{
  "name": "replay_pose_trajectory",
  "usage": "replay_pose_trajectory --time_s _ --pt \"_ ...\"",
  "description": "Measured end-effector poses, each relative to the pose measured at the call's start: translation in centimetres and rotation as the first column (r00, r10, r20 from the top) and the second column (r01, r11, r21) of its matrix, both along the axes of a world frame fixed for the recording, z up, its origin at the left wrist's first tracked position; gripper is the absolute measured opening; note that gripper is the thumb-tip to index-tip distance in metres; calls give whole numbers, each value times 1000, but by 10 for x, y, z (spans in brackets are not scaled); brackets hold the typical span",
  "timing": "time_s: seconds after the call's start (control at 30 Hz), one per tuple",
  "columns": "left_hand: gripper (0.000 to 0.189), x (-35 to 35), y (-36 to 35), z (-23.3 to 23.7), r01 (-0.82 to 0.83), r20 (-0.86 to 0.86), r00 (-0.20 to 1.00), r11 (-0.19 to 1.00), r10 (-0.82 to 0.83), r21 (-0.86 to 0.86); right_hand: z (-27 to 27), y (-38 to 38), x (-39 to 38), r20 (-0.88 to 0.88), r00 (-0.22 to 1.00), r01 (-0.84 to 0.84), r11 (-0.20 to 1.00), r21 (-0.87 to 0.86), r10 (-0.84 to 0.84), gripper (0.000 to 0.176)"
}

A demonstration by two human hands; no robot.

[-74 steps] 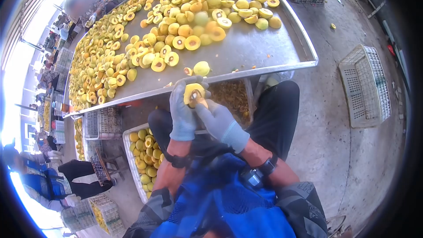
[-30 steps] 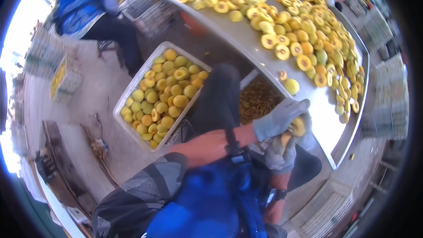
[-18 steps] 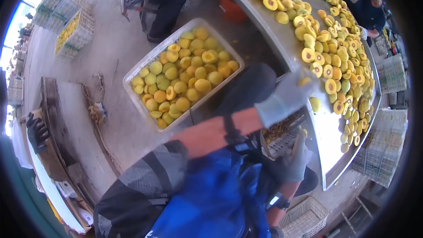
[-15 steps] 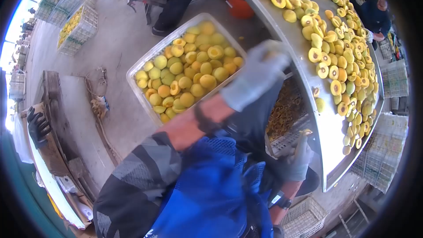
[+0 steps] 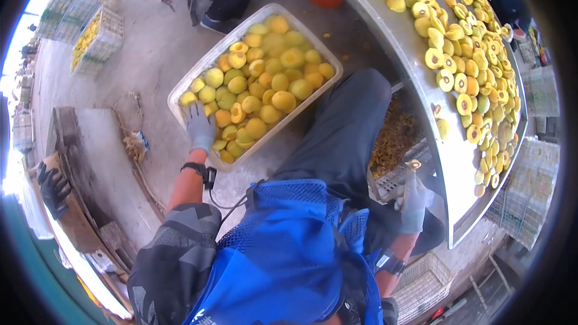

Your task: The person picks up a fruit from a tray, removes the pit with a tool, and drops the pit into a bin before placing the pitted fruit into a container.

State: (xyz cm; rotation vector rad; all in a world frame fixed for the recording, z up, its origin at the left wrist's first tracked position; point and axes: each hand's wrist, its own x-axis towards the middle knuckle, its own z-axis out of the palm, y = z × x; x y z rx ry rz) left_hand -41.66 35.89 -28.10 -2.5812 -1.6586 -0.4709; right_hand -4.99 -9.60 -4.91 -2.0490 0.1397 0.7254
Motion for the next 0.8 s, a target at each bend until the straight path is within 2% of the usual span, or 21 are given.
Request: replay_pose_trajectory --time_s 0.07,0.13,0.17,0.2,0.23,0.3,0.37,0.47,0.5,0.57,0.6,0.63,0.7,0.73,0.77,0.8 --pt "61 7 -6 7 4 26 1000 996 -1 -94 5 1 1 8 1000 -10 1000 0 10 44" --pt "61 4 -14 18 -80 6 997 984 82 -157 11 1 -1 -19 1000 -21 1000 6 21 47" --pt "54 -1 -12 16 -18 4 1000 995 18 -98 13 -2 1 -16 1000 -6 1000 10 6 48" --pt "44 -5 -8 15 28 28 999 993 -25 -112 8 -9 4 -18 1000 -23 1000 -4 23 47" --pt "37 -7 -5 17 37 100 995 973 -14 -230 22 0 0 -40 999 21 998 66 -19 47" --pt "29 -8 3 12 54 144 989 974 -23 -218 33 6 -6 -115 992 70 973 220 -46 48" --pt "28 -14 17 7 138 162 981 970 -106 -200 25 0 -4 -201 980 83 917 389 -3 49" --pt "22 -9 39 28 90 -19 994 917 -105 -389 5 9 1 -156 988 19 998 56 -10 55" --pt "21 5 49 37 108 -55 989 927 -136 -360 9 7 0 -238 970 87 977 192 -39 57" --pt "20 52 55 80 133 -130 975 944 -179 -304 5 7 0 -187 982 46 989 144 -19 57" --pt "20 87 57 103 233 18 972 945 -235 -229 5 6 2 -161 987 34 993 113 -16 58" --pt "21 127 53 129 321 161 941 936 -297 -148 9 4 3 -254 962 141 976 169 -95 57" --pt "21 222 15 204 507 383 814 856 -437 -101 11 -5 9 -237 968 123 980 157 -83 58" --pt "22 265 -3 225 630 441 707 776 -552 -39 8 -8 8 -236 970 104 982 156 -66 59" --pt "23 306 -22 245 738 481 577 674 -660 39 -13 -13 9 -163 986 57 992 113 -38 60" --pt "23 345 -48 270 824 485 474 565 -735 52 -12 -17 9 -196 980 92 967 237 -45 59"
